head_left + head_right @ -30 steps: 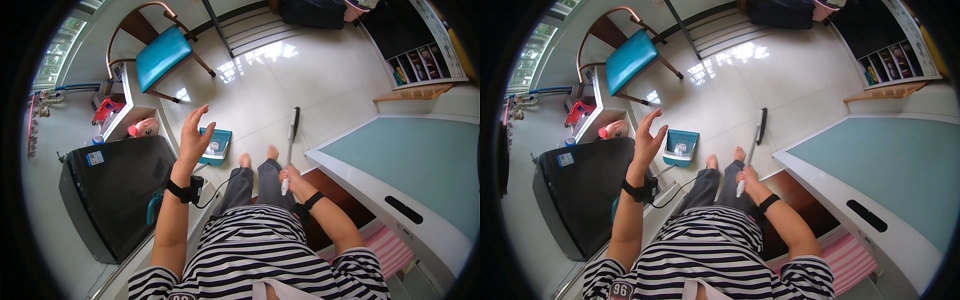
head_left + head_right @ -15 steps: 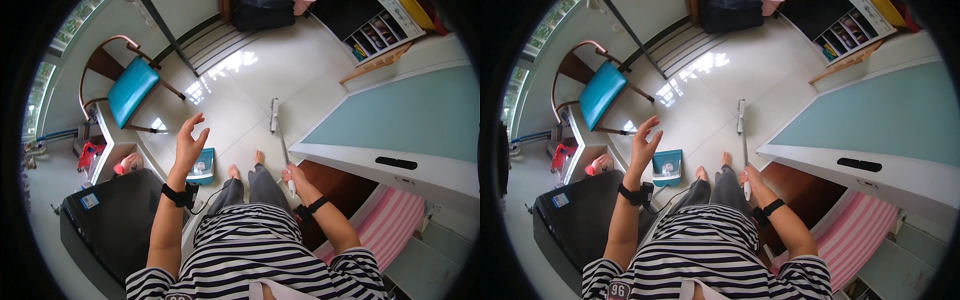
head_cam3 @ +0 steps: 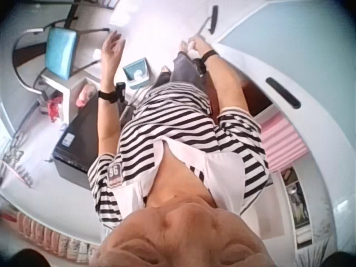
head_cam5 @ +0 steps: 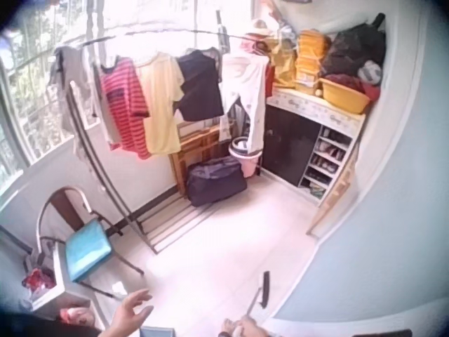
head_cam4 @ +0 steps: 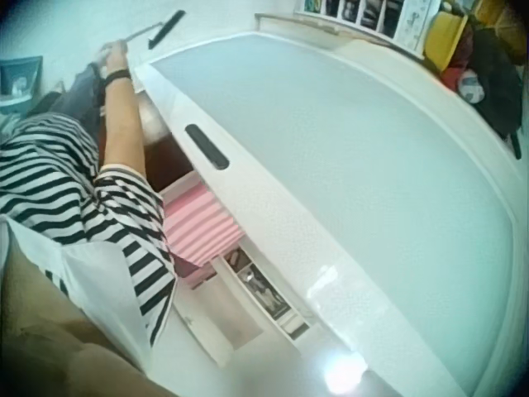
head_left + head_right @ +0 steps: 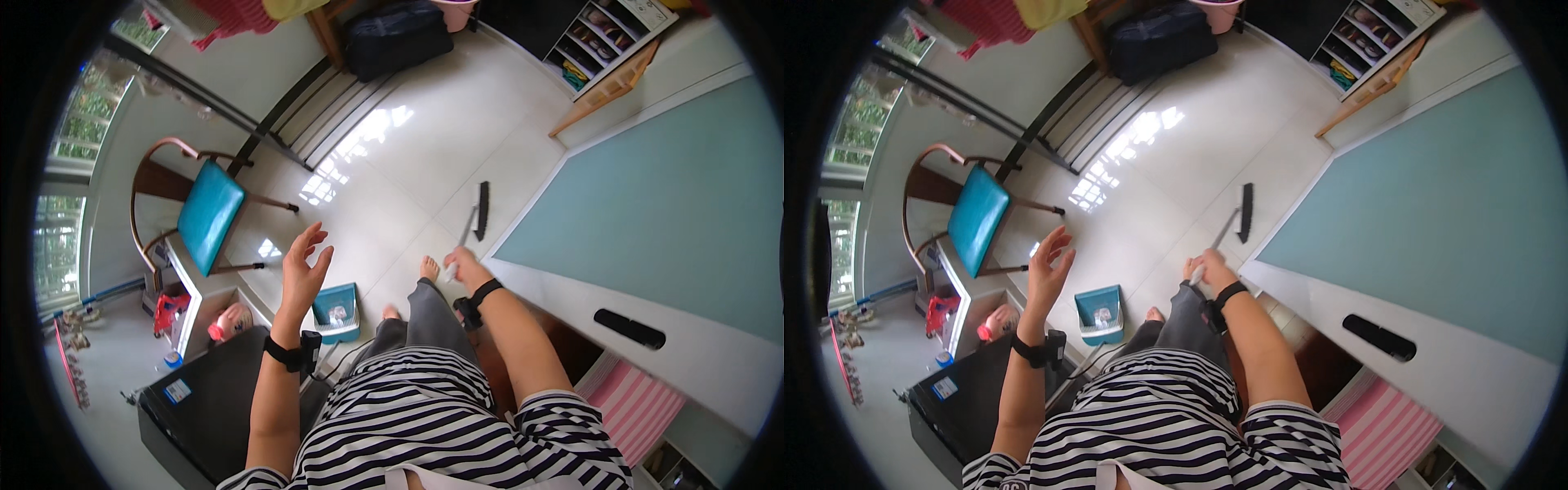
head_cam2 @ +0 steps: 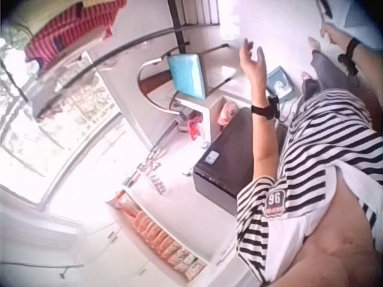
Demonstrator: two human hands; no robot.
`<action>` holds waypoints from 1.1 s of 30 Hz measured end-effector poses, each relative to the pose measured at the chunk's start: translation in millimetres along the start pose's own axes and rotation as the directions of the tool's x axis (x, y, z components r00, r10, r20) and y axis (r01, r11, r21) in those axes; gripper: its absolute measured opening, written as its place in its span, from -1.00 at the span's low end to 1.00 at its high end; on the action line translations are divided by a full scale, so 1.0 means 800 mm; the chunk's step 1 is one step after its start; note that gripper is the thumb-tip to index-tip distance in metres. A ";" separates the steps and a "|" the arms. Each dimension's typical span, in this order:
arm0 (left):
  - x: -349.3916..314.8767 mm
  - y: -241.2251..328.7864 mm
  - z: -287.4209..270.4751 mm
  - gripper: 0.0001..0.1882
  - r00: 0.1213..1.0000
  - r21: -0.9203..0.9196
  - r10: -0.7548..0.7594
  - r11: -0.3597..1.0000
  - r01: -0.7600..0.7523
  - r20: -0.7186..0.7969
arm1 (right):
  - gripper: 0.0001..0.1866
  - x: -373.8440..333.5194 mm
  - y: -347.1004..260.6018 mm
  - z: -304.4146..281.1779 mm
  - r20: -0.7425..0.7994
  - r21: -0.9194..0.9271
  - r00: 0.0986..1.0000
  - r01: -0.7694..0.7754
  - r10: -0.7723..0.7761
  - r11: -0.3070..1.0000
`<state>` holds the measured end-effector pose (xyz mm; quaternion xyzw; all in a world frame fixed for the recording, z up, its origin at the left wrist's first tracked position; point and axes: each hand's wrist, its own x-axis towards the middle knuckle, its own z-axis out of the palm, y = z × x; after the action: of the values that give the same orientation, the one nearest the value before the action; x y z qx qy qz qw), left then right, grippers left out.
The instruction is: The person sweeps the tiled floor using a broom and dustpan, collecting debris into the dustpan. They then walk to a different room and place the broom and dustpan into a storage closet.
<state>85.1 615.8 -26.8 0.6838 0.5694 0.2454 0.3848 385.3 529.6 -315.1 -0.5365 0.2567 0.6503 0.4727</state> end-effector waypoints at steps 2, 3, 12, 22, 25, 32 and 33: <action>0.027 0.019 0.013 -0.52 0.999 0.014 0.030 0.999 -0.030 -0.012 | -0.85 -0.004 0.027 0.029 0.017 -0.083 1.000 0.013 -0.012 0.996; 0.040 0.033 0.021 -0.52 0.999 0.001 0.041 0.999 -0.041 -0.012 | -0.85 -0.008 0.032 0.038 0.019 -0.126 1.000 0.019 -0.017 0.992; 0.146 0.094 0.096 -0.52 0.986 -0.071 0.152 0.987 -0.146 0.076 | -0.81 -0.101 -0.078 0.123 0.037 0.097 0.999 0.004 -0.008 0.995; 0.263 0.158 0.147 -0.51 0.946 -0.065 0.259 0.966 -0.251 0.192 | -0.75 -0.005 -0.250 0.077 -0.299 0.063 0.923 0.271 -0.241 0.961; 0.314 0.167 0.158 -0.51 0.930 -0.077 0.287 0.958 -0.276 0.228 | -0.89 0.087 -0.313 -0.013 -0.120 0.394 0.992 0.073 -0.027 0.916; 0.391 0.160 0.154 -0.52 0.958 -0.034 0.172 0.985 -0.169 0.227 | -0.85 0.008 -0.316 0.121 0.087 0.175 0.989 -0.133 0.119 0.976; 0.404 0.168 0.157 -0.52 0.954 -0.027 0.179 0.984 -0.178 0.241 | -0.82 -0.010 -0.319 0.132 0.119 0.128 0.988 -0.109 0.094 0.986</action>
<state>336.4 890.0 -25.4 0.7563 0.4535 0.1951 0.4293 564.2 723.2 -232.0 -0.4521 0.2996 0.6841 0.4877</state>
